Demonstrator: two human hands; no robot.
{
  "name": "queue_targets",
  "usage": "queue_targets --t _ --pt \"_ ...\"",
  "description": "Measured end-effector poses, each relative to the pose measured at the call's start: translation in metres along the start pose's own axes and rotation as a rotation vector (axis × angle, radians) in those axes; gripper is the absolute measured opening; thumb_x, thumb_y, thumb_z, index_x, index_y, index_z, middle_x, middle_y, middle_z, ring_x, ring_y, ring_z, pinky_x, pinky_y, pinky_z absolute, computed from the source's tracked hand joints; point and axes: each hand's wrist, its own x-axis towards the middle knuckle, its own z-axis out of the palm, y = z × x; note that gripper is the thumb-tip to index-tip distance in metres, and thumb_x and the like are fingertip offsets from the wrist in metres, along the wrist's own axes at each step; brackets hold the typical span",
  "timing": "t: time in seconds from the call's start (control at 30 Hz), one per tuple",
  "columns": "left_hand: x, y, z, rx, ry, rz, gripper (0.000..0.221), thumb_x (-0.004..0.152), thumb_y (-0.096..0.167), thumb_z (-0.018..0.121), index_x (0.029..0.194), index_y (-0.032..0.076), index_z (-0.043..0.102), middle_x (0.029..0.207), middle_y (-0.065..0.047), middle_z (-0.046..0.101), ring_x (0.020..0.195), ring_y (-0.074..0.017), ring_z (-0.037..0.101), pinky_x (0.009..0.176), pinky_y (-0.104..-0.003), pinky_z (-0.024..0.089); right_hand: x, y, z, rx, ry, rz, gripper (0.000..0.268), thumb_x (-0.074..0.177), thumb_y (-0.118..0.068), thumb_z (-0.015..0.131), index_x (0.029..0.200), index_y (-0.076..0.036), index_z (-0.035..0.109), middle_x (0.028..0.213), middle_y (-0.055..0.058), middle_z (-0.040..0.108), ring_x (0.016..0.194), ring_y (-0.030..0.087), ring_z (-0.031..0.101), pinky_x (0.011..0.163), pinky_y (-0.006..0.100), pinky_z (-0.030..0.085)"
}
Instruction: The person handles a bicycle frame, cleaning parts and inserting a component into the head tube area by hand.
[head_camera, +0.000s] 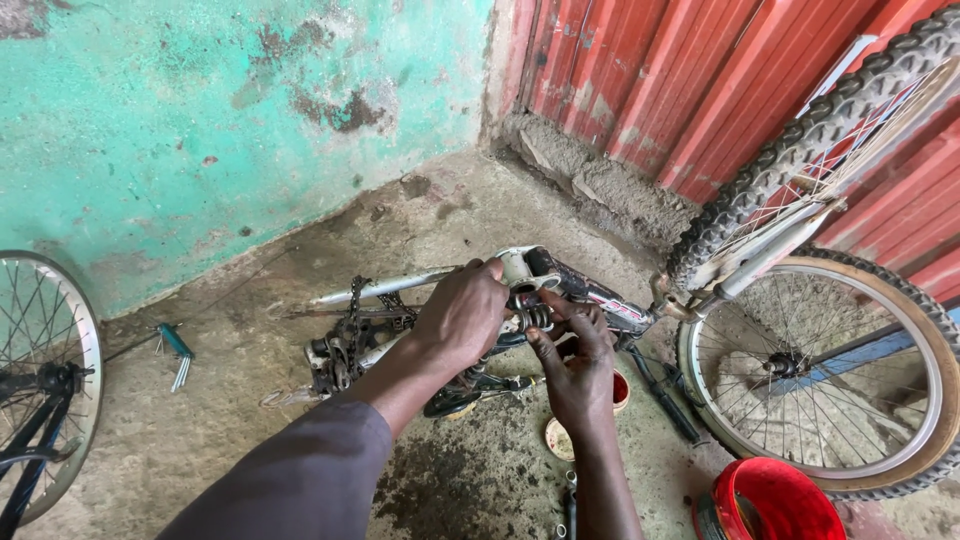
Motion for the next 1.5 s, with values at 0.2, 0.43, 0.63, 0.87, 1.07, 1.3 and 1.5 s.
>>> queue_targets --t 0.2,0.43,0.63,0.87,1.07,1.3,1.5 --pt "0.006 -0.004 -0.007 -0.223 -0.08 -0.078 0.018 0.095 0.01 0.068 0.103 -0.003 0.077 0.093 -0.017 0.068 0.08 -0.0305 0.076 0.066 -0.038 0.065 -0.005 0.011 0.003 0.125 0.007 0.044 0.04 0.091 -0.014 0.075 0.131 -0.011 0.071 0.099 0.009 0.052 0.085 0.018 0.058 0.064 0.029 0.054" --pt "-0.005 0.012 -0.029 -0.677 -0.217 -0.305 0.024 0.103 0.011 0.062 0.116 -0.005 0.074 0.118 -0.028 0.071 0.077 -0.025 0.074 0.072 -0.029 0.064 -0.018 0.012 0.009 0.275 -0.077 0.007 0.059 0.101 -0.04 0.051 0.152 -0.009 0.052 0.11 0.014 0.049 0.098 0.022 0.051 0.075 0.034 0.053" --pt "0.028 -0.033 0.016 -0.849 -0.267 -0.484 0.037 0.093 0.037 0.076 0.122 0.015 0.074 0.099 0.003 0.079 0.06 -0.0031 0.06 0.059 -0.021 0.05 -0.028 0.015 0.015 0.208 -0.002 0.06 0.079 0.091 -0.071 0.042 0.148 -0.018 0.055 0.107 0.006 0.052 0.097 0.015 0.051 0.072 0.029 0.056" --pt "0.031 -0.046 0.015 -0.771 -0.223 -0.382 0.029 0.095 0.051 0.068 0.108 0.029 0.083 0.066 0.005 0.073 0.049 -0.0048 0.047 0.055 -0.026 0.037 -0.03 0.009 0.016 0.213 -0.021 -0.075 0.08 0.095 -0.073 0.038 0.144 -0.014 0.059 0.111 0.005 0.051 0.095 0.014 0.05 0.075 0.029 0.052" --pt "0.042 -0.06 0.04 -0.752 -0.212 -0.375 0.025 0.094 0.049 0.073 0.102 0.026 0.08 0.064 0.007 0.07 0.047 -0.0041 0.039 0.051 -0.023 0.035 -0.031 0.008 0.015 0.183 -0.042 -0.08 0.081 0.096 -0.076 0.03 0.143 -0.017 0.06 0.113 0.007 0.05 0.095 0.016 0.051 0.074 0.03 0.055" --pt "0.037 -0.046 0.031 -0.926 -0.253 -0.378 0.029 0.087 0.041 0.079 0.104 0.017 0.078 0.085 0.004 0.08 0.06 -0.0071 0.071 0.088 -0.033 0.063 -0.032 0.013 0.018 0.107 -0.072 -0.043 0.082 0.095 -0.079 0.022 0.146 -0.025 0.057 0.116 0.006 0.05 0.09 0.016 0.047 0.074 0.032 0.052" --pt "0.042 -0.058 0.045 -0.917 -0.245 -0.4 0.028 0.093 0.025 0.077 0.118 0.014 0.077 0.103 -0.003 0.081 0.065 -0.0119 0.068 0.073 -0.032 0.061 -0.034 0.046 0.025 0.107 0.096 -0.031 0.088 0.094 -0.082 0.018 0.145 -0.022 0.057 0.111 0.008 0.052 0.095 0.016 0.052 0.074 0.036 0.057"
